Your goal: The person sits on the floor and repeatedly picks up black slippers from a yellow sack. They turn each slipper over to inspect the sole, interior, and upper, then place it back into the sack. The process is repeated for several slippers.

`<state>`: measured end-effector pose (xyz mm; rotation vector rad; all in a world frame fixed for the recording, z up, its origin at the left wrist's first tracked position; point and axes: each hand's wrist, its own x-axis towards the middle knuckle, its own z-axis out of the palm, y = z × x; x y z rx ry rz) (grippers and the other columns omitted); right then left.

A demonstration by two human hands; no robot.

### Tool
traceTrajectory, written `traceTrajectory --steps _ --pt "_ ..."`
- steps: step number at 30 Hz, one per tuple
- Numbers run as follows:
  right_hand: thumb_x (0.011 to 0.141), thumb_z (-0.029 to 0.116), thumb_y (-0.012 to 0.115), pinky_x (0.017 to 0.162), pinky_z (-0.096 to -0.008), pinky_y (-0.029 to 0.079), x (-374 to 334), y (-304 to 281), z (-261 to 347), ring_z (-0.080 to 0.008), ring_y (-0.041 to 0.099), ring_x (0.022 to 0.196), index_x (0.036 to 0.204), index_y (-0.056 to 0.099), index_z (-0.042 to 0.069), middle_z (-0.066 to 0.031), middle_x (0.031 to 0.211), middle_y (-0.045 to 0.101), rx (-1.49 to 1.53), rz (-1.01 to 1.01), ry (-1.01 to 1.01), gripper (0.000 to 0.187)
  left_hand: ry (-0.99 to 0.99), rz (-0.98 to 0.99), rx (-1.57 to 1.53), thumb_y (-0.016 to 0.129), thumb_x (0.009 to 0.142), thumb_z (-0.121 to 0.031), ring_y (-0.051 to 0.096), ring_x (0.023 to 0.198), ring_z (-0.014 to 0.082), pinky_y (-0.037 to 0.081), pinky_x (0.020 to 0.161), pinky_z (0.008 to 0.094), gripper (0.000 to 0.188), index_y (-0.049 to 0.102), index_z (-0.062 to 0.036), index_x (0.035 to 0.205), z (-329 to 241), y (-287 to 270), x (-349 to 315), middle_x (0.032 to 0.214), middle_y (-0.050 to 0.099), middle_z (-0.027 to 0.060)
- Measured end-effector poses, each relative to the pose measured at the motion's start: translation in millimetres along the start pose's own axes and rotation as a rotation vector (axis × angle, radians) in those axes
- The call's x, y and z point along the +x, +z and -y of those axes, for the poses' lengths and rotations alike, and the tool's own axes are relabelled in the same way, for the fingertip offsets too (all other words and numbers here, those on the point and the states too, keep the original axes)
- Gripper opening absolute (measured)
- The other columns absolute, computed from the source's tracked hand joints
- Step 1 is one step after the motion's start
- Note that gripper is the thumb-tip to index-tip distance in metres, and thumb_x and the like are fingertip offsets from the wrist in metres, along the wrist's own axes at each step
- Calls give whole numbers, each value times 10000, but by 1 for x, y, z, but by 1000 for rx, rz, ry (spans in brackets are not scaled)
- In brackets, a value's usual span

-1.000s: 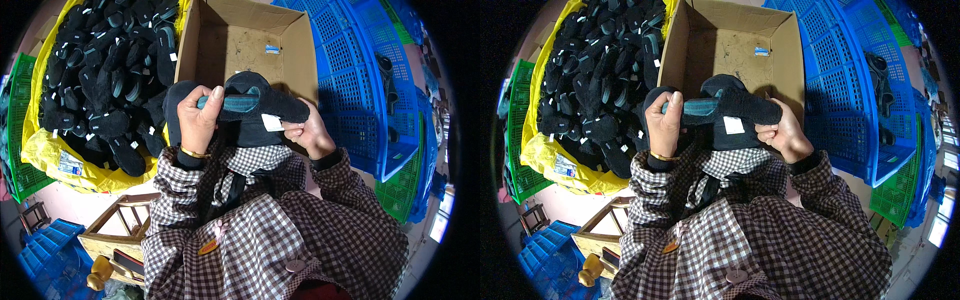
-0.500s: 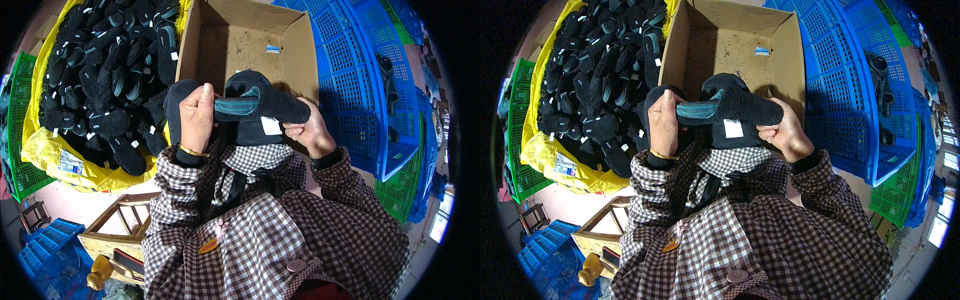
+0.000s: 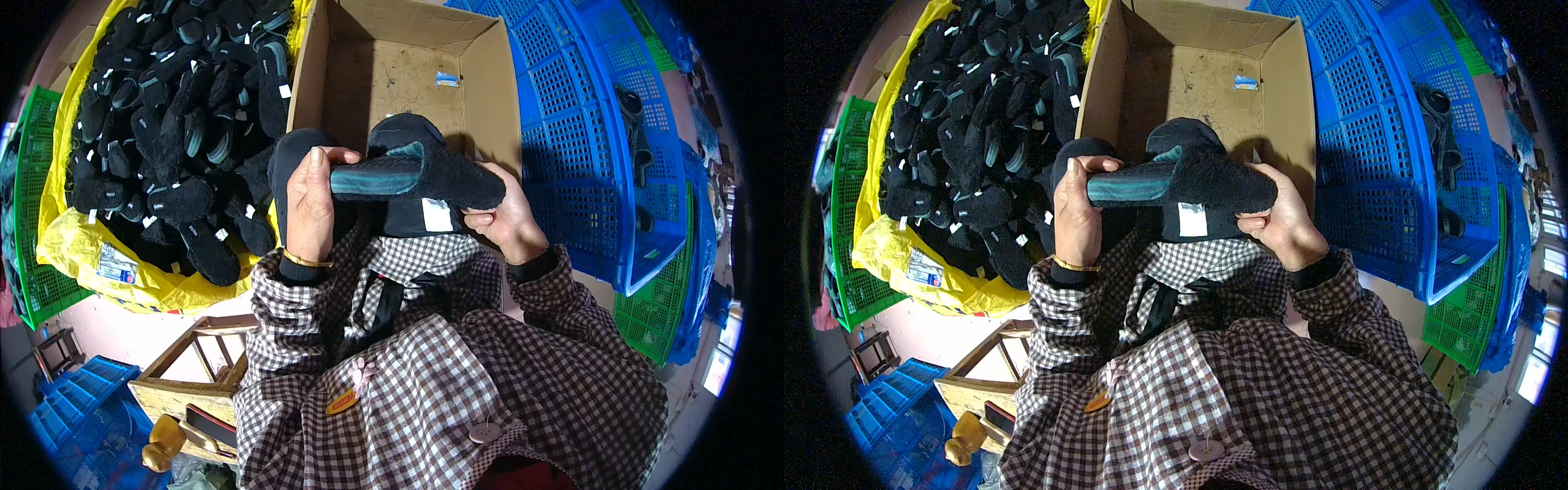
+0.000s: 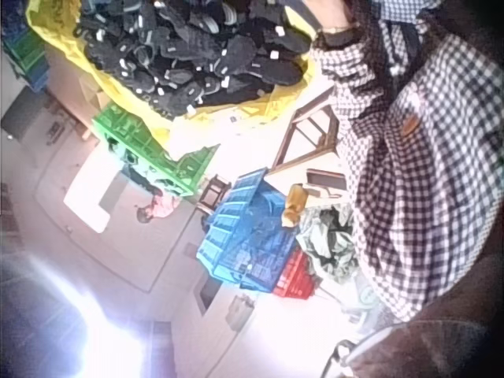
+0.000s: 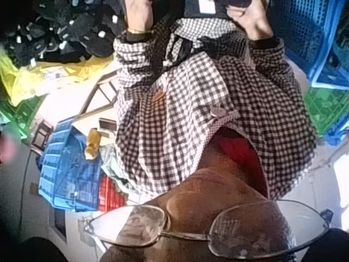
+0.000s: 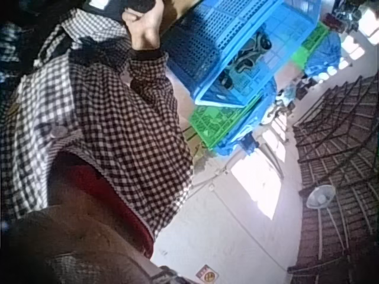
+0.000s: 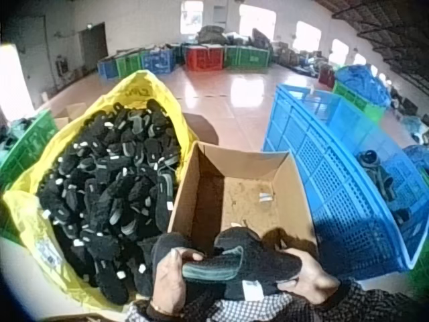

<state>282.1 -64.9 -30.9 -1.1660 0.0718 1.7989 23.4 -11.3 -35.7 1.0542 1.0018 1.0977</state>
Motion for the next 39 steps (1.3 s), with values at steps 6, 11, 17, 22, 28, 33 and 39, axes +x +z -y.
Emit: traceTrajectory --steps 6,11,17,22,28,33,39 --pt "950 326 519 394 -208 258 -14 -1 -4 -54 456 533 1018 615 139 56 869 656 -190 40 -47 221 101 -24 -136 420 1000 -217 514 1115 183 341 1020 314 282 603 -4 1016 6 1 -2 1152 587 118" --pt "947 253 562 552 -224 437 -35 15 -6 -64 565 824 1235 516 58 -32 1165 601 -336 -229 -189 351 64 49 -366 442 936 -37 430 1265 219 295 1082 349 223 565 -20 1120 10 2 -4 1337 486 157" --pt "907 142 610 864 -301 494 -32 -1 3 -142 579 1042 1269 493 27 -68 1186 585 -463 42 -474 397 68 93 -312 462 917 -9 404 1297 223 284 1093 346 282 526 -22 1192 9 1 -5 1393 438 164" --pt "830 21 653 931 -319 461 -37 -15 11 -149 563 1071 1264 507 23 -60 1161 600 -707 182 -636 457 54 100 -215 541 905 -31 496 1196 207 370 1038 337 362 481 -12 1261 1 2 -12 1341 477 152" --pt "744 -35 706 851 -294 502 -43 -9 27 -140 607 956 1190 566 13 -43 1060 637 -899 234 -657 470 33 175 -300 644 862 -20 555 1093 171 423 978 302 397 509 -12 1235 -2 -4 -16 1197 576 111" --pt "729 -14 730 854 -289 497 -45 -11 28 -135 605 950 1174 572 6 -53 1046 640 -1022 244 -754 473 51 170 -224 659 843 -14 552 1106 185 414 991 313 398 522 -15 1217 3 -7 -15 1215 564 123" --pt "743 29 736 830 -294 498 -56 1 24 -140 610 915 1154 571 -14 -90 1015 644 -1223 170 -938 445 204 135 -58 643 853 -4 561 1077 174 431 955 287 338 549 -2 1177 12 -5 -9 1171 585 113"
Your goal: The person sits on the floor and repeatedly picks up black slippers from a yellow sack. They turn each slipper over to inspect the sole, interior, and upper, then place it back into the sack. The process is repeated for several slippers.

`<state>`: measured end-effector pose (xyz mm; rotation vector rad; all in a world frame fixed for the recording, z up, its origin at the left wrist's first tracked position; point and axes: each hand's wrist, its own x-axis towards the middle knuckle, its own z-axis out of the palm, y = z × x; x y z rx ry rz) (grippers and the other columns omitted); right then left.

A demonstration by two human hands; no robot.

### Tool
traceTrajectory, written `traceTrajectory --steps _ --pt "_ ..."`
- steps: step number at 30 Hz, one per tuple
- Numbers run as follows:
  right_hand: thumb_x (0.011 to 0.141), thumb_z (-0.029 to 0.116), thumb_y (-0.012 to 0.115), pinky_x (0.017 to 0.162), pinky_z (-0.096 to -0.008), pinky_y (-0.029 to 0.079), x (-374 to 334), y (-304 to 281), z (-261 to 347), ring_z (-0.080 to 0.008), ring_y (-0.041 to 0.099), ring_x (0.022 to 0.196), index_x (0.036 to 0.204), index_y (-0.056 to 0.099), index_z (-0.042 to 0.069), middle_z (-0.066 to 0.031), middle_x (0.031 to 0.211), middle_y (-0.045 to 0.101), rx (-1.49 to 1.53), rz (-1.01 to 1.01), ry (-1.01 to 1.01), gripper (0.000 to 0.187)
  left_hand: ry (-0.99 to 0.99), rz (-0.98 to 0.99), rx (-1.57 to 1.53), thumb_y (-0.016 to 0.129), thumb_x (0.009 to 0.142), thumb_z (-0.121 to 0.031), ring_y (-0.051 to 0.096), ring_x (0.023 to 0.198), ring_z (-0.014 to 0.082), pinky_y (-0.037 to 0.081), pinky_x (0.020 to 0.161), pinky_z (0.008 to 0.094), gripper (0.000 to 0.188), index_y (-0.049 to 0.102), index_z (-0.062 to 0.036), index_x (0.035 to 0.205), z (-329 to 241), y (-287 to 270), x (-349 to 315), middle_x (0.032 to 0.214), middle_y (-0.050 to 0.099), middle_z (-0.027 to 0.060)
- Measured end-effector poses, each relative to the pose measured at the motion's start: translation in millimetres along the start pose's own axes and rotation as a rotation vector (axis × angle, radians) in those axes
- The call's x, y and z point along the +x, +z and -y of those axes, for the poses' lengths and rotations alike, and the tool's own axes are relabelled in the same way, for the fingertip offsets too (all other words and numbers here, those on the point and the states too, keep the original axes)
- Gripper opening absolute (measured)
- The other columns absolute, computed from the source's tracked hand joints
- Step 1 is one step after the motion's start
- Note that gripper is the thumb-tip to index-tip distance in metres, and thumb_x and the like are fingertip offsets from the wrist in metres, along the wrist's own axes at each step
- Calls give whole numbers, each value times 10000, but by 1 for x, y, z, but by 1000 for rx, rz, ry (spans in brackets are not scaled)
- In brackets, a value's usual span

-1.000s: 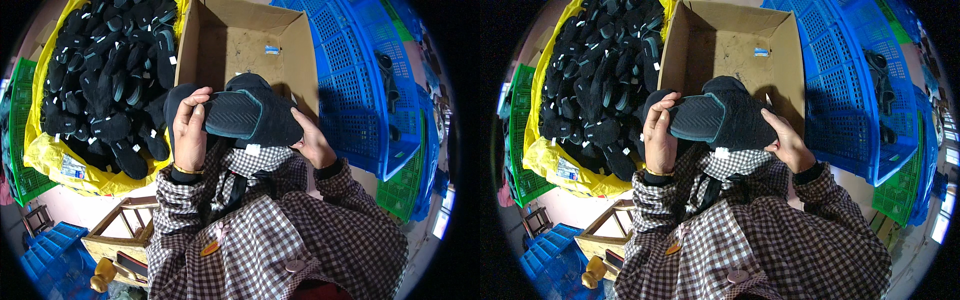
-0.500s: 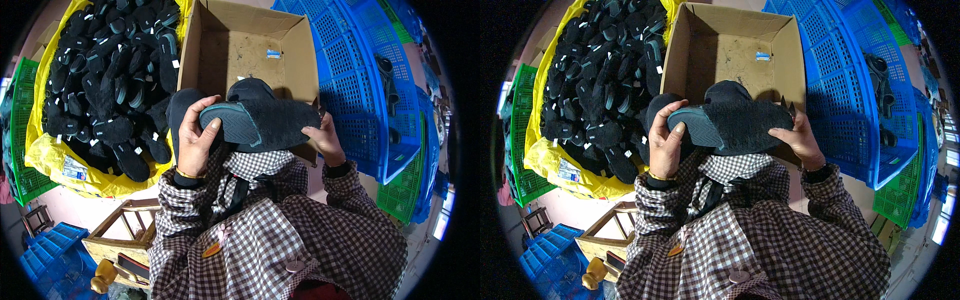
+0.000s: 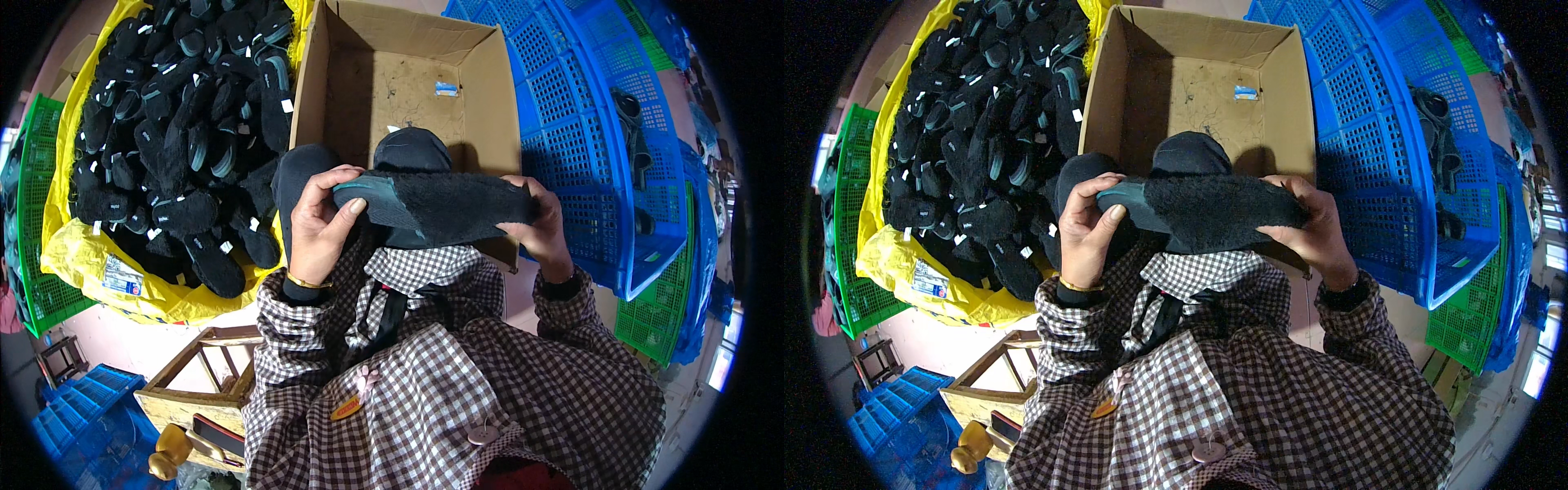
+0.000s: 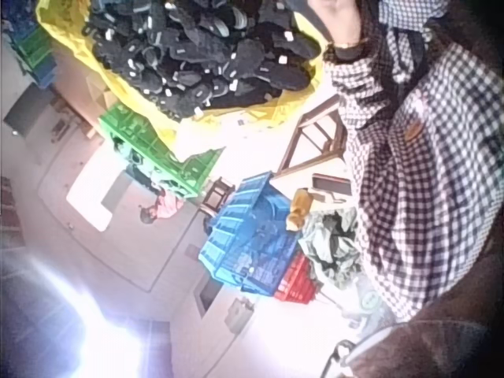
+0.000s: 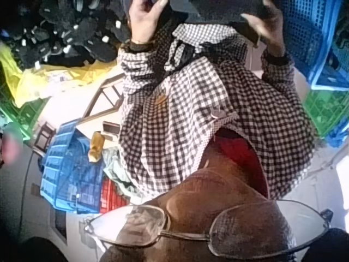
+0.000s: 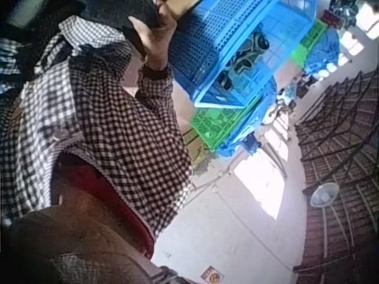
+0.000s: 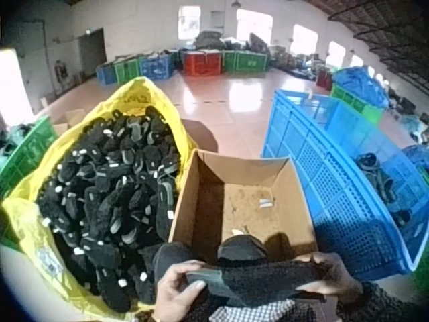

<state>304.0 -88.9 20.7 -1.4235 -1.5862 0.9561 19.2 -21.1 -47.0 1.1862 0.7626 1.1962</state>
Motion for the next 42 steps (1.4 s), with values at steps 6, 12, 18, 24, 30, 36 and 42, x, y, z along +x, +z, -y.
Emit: traceTrajectory --steps 6,12,18,24,30,36,42 --pt "784 71 720 766 -284 505 3 31 21 -143 628 840 1136 563 -33 -123 945 664 -56 -140 187 400 105 -316 628 616 861 -41 579 980 237 444 883 330 196 604 -2 1052 6 25 -12 1049 617 122" --pt "800 85 714 773 -288 508 4 46 49 -149 645 879 1108 555 -44 -182 968 667 -205 -184 182 370 -319 -177 -41 616 927 -157 488 785 59 412 711 183 205 550 13 1019 -5 64 -18 862 531 -7" --pt "738 211 780 680 -342 551 4 57 33 -272 690 793 1087 577 -18 -186 887 671 -524 -143 -52 464 -559 -220 -283 604 938 -165 398 730 19 345 666 173 155 528 -64 851 4 55 -7 795 458 -68" --pt "750 287 760 691 -344 547 6 72 49 -262 667 803 1211 531 25 -135 982 663 -632 83 15 577 -704 -201 -271 653 910 -254 453 784 45 383 723 190 259 548 -21 952 -10 33 -8 870 518 -26" --pt "695 234 781 736 -368 548 -1 83 40 -286 660 855 1247 502 4 -190 1037 637 -649 161 -184 660 -875 -118 -96 741 828 -274 553 947 141 440 861 255 570 472 121 1139 -24 20 10 1030 590 104" --pt "664 170 792 729 -364 550 8 85 48 -294 660 835 1235 502 -3 -182 1003 639 -594 243 -192 663 -631 -190 -127 747 830 -229 536 856 105 436 748 226 448 493 66 1053 -36 26 5 903 560 48" --pt "676 160 777 718 -369 543 16 87 49 -301 653 818 1213 514 -11 -163 973 638 -525 304 -253 621 -889 -2 -112 704 852 -89 554 815 84 463 746 208 315 568 83 1078 -34 -5 14 942 621 44"
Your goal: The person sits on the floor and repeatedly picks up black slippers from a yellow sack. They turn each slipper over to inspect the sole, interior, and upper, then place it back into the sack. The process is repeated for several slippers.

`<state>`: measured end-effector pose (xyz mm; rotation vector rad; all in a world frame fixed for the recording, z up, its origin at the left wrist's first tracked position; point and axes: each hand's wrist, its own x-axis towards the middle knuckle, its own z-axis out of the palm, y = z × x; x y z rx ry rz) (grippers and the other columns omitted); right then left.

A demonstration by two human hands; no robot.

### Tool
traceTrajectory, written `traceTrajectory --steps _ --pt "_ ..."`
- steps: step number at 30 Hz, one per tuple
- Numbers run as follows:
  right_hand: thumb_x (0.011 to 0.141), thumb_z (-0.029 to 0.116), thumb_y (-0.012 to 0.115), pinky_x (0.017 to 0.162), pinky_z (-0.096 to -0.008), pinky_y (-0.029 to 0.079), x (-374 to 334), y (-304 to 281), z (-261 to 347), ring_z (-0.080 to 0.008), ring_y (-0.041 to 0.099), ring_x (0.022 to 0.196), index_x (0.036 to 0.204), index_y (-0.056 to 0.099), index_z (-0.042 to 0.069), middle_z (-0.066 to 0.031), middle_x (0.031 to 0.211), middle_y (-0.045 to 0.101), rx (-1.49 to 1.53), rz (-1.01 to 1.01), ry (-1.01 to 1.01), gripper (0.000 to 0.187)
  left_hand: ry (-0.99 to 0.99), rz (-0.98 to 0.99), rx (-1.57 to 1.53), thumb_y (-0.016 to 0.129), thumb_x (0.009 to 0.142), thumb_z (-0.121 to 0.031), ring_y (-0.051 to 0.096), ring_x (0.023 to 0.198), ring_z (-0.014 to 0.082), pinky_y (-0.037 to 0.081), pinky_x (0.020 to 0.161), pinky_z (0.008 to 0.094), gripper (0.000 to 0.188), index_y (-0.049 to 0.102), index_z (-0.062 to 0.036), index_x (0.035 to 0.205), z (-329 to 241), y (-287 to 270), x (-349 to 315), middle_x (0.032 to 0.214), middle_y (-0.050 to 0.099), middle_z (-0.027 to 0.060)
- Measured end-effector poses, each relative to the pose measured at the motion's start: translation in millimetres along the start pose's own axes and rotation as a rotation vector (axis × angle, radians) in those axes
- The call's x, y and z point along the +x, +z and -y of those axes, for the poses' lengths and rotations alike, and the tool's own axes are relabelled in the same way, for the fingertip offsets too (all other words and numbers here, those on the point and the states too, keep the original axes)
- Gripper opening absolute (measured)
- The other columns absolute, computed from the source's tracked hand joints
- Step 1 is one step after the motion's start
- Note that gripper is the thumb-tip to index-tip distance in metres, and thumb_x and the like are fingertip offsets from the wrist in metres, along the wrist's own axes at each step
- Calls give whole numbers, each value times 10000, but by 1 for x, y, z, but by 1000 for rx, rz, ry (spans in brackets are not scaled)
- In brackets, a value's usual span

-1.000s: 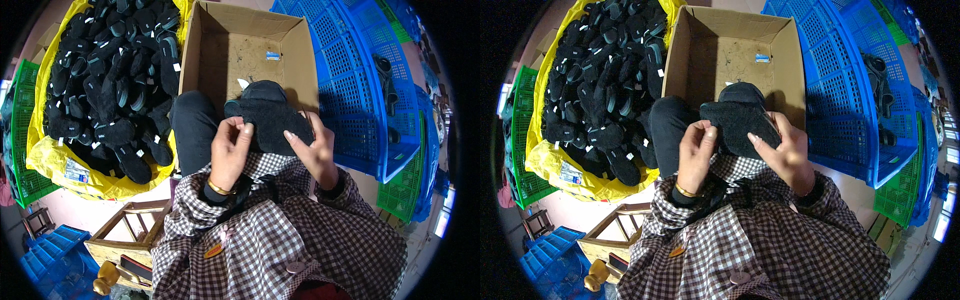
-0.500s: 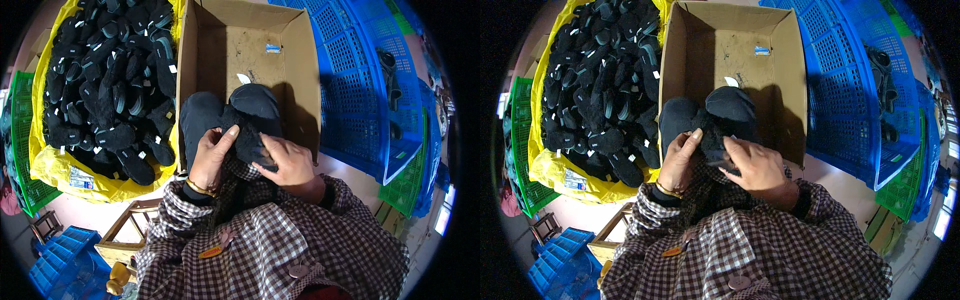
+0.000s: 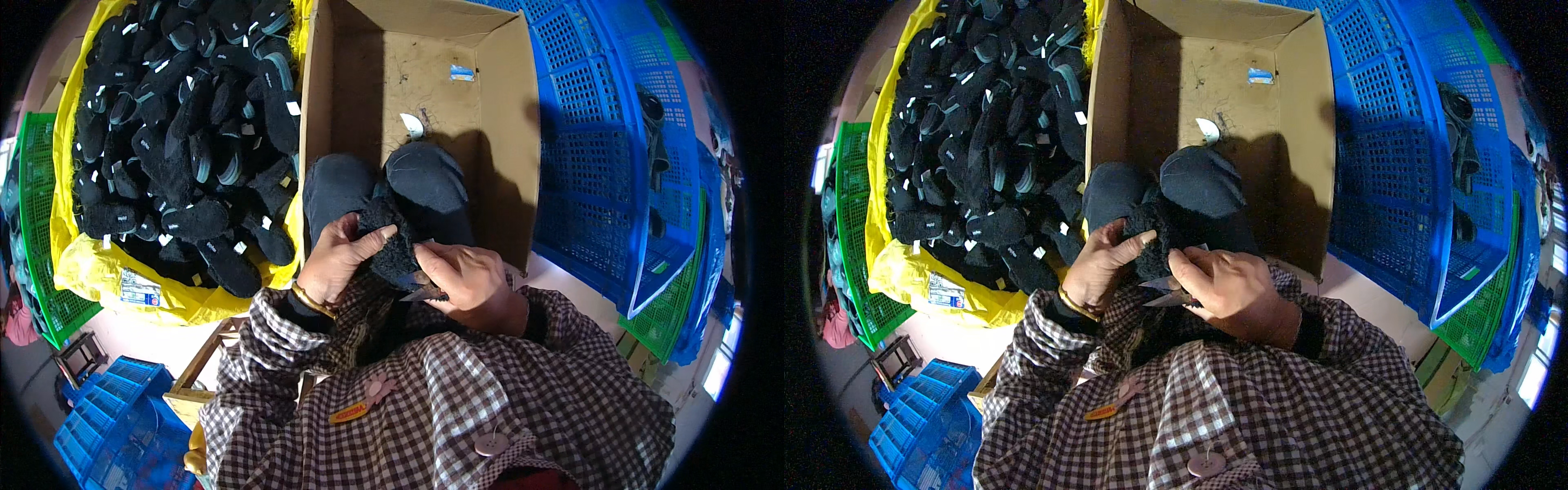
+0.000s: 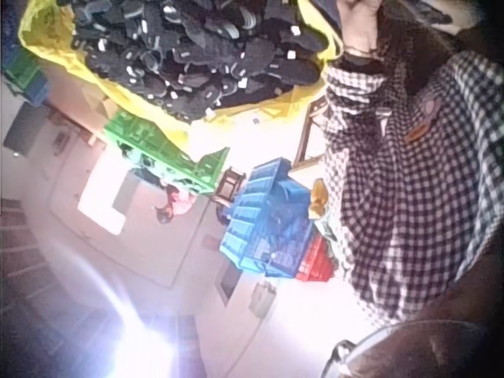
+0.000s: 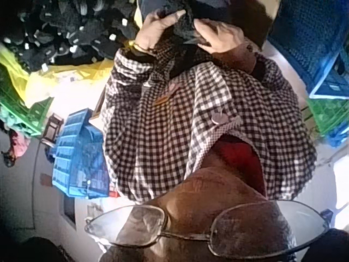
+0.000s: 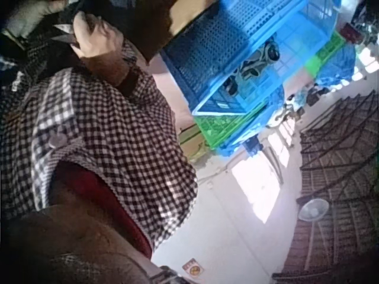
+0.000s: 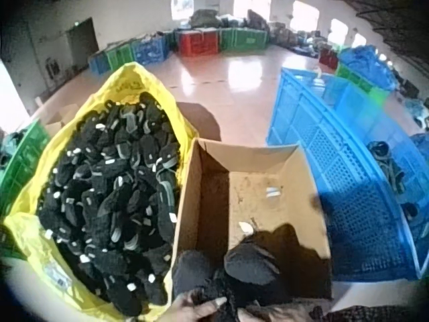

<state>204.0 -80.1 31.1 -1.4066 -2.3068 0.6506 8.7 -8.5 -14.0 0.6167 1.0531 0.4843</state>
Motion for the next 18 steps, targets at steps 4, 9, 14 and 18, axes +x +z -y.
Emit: traceTrajectory --steps 4,9,14,18 --pt "700 154 762 702 -368 536 7 2 7 -304 652 808 1189 529 10 -148 947 645 124 15 93 560 180 69 -112 644 867 1 578 768 70 495 698 215 120 595 21 975 6 3 -3 878 644 9" --pt "762 186 738 647 -366 517 12 14 14 -302 654 760 1054 554 44 -146 846 644 338 -10 365 373 522 -192 835 681 791 -37 589 667 291 465 622 340 173 549 22 887 -1 4 -15 745 602 145" --pt "740 222 765 623 -376 512 13 35 5 -331 660 756 1008 544 27 -162 833 650 507 -64 472 398 617 -126 903 657 780 -87 588 764 405 474 676 414 191 563 42 885 -16 3 -24 779 587 218" --pt "736 220 758 684 -376 524 7 40 -5 -353 656 838 1096 538 -22 -189 877 655 512 -68 541 487 645 -24 933 669 712 -68 585 841 405 478 720 424 259 561 44 920 -24 3 -30 864 596 222"
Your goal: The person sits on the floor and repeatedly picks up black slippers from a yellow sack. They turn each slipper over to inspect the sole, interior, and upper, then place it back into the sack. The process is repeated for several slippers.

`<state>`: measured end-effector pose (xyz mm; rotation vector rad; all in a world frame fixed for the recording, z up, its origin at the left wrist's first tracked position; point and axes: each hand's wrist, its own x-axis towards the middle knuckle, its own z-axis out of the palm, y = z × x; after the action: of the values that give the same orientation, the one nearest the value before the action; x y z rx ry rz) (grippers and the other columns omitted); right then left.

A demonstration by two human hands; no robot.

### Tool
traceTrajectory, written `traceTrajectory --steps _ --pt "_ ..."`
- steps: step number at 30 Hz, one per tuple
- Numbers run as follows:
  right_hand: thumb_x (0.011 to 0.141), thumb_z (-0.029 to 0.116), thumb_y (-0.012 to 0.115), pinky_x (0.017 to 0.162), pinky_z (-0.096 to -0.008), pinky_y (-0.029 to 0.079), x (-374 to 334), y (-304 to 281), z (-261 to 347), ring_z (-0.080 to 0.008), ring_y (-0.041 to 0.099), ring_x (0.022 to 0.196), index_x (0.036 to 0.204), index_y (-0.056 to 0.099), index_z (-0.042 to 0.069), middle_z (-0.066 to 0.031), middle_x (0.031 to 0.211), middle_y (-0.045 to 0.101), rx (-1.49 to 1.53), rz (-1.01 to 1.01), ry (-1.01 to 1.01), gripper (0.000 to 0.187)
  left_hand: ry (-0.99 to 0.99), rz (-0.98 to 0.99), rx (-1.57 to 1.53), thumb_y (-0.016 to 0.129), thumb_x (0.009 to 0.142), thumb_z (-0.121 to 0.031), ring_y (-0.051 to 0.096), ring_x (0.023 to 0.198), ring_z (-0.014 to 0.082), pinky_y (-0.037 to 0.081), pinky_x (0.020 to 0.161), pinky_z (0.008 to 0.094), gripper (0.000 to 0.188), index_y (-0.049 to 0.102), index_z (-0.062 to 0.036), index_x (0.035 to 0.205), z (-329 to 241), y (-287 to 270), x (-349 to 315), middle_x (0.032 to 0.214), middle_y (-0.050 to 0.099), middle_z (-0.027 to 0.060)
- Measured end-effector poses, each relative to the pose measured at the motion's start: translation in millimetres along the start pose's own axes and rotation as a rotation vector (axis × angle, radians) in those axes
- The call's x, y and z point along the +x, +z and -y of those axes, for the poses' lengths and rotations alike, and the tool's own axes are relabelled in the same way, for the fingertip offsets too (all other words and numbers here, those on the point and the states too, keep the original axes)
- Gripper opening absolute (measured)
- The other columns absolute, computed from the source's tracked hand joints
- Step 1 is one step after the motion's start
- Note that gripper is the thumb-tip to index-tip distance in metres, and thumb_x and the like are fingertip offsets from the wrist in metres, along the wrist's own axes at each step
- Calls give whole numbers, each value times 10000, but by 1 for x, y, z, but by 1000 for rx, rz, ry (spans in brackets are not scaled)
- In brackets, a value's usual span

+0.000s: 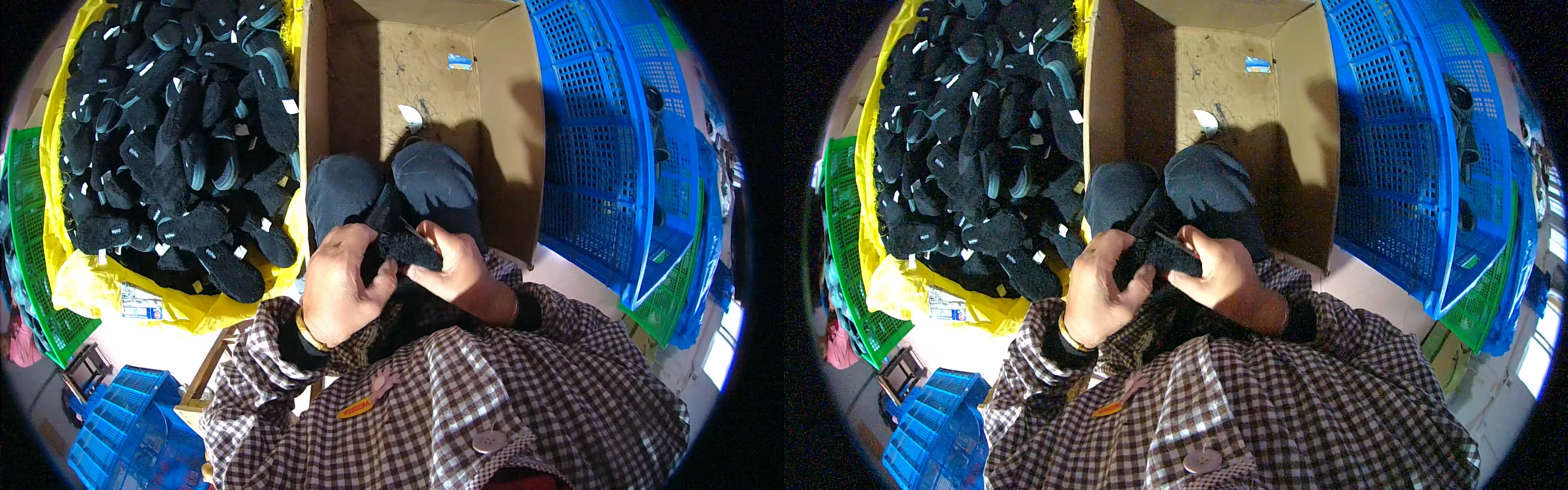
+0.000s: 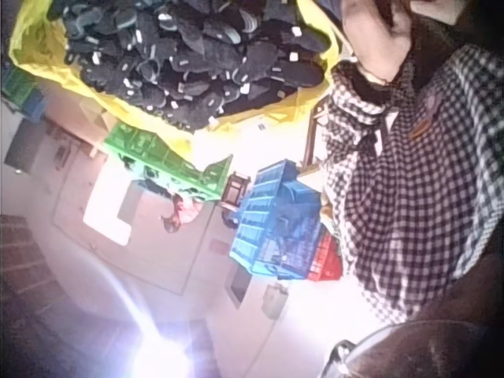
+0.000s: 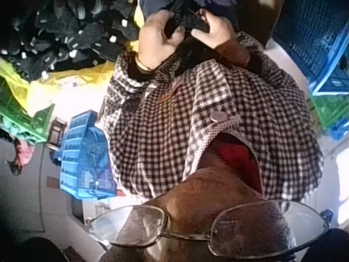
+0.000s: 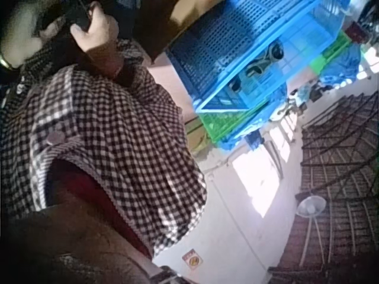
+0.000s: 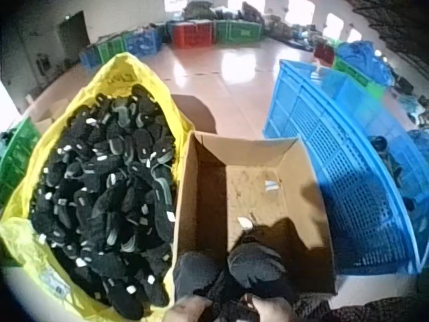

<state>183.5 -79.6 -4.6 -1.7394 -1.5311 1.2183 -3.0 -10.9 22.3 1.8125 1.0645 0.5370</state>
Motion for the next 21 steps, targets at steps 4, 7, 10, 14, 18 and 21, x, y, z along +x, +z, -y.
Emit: traceTrajectory --steps 4,7,10,14,18,21 --pt "721 222 756 736 -372 521 12 6 -8 -355 654 887 1148 544 -40 -228 926 653 54 -13 -34 544 79 41 125 667 621 -34 575 849 380 484 733 425 329 535 18 918 2 1 -2 887 587 190" --pt "702 166 743 789 -351 508 26 7 -14 -310 658 907 1142 555 -50 -239 968 652 138 81 -14 525 203 45 278 670 569 -21 569 816 377 481 711 431 343 519 8 876 -4 7 2 868 569 183" --pt "719 23 685 804 -313 491 43 7 -1 -135 598 881 1103 584 -35 -100 970 683 516 171 159 402 204 -35 430 668 579 -16 525 702 325 452 622 419 283 506 -14 811 -15 17 1 774 515 139" --pt "766 -23 657 781 -253 486 41 11 -11 -92 580 854 1077 597 -8 -33 964 647 911 166 336 317 170 -214 369 738 632 -42 529 766 290 438 651 375 225 585 -36 798 -28 29 -25 810 549 111" --pt "775 20 701 763 -244 487 37 12 -14 -76 568 822 1014 595 -2 -3 922 626 865 104 121 263 72 -358 171 778 632 -16 558 903 282 444 786 363 345 582 -26 917 -3 39 -42 963 593 115" --pt "780 11 706 784 -231 480 33 21 -25 -74 561 865 1026 588 -6 -3 936 615 761 -32 49 274 88 -328 124 788 617 21 555 998 281 445 882 355 585 515 -14 1133 3 39 -46 1042 582 131"
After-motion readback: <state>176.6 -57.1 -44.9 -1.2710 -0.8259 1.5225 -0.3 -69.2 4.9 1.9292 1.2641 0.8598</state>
